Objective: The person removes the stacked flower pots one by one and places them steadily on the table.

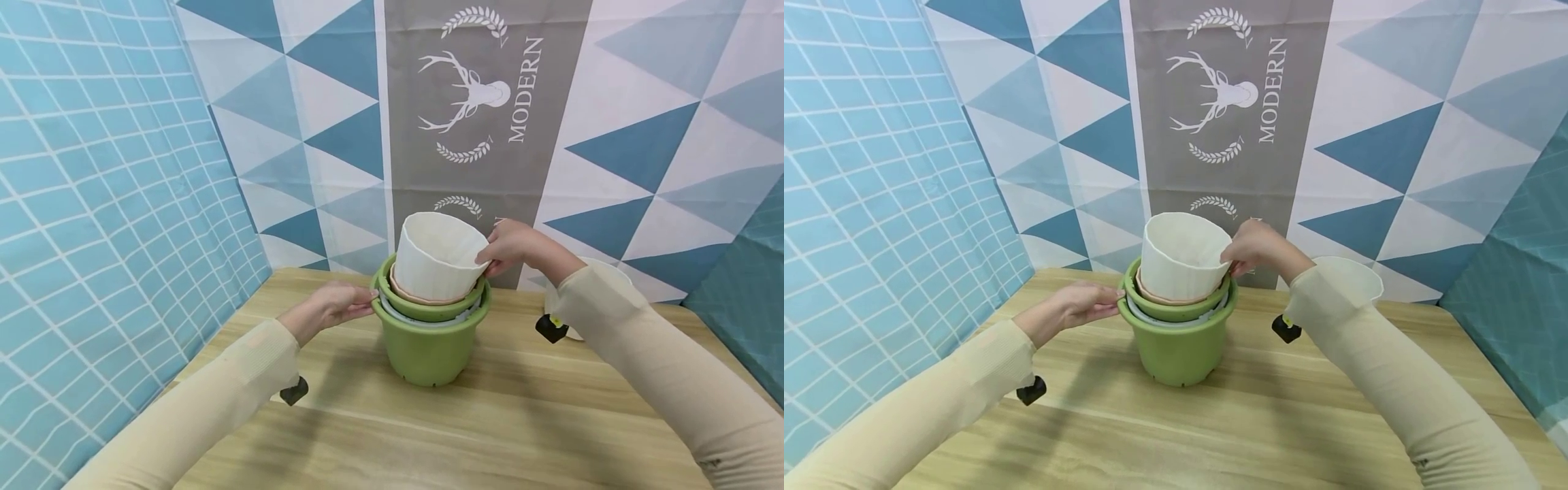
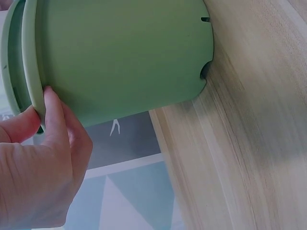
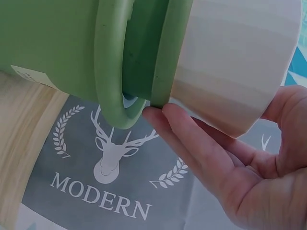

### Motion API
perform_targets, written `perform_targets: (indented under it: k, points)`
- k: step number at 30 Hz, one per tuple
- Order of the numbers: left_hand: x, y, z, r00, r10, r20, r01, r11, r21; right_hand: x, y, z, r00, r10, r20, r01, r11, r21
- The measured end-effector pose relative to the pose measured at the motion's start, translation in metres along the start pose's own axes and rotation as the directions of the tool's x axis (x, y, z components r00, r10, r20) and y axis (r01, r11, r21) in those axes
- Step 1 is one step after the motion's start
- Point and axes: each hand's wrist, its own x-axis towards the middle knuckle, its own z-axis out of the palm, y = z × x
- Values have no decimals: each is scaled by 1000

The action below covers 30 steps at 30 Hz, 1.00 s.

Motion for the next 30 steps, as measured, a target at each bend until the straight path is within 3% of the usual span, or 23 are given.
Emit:
perform_targets:
  k: [12,18,23,30]
  points:
    - [0,4,2,999,5,32,-5,1000,-9,-4,10,-7,998,-4,66,-8,984,179]
    - [2,5,3,999,19,30,-19,1000,-21,-8,14,-9,999,1,36,-8,984,177]
    - [2,6,3,999,21,32,-20,1000,-21,-12,22,-8,1000,15,15,-18,967,254]
    - [1,4,3,999,21,38,-20,1000,-23,-16,34,2,999,-18,-27,25,957,288]
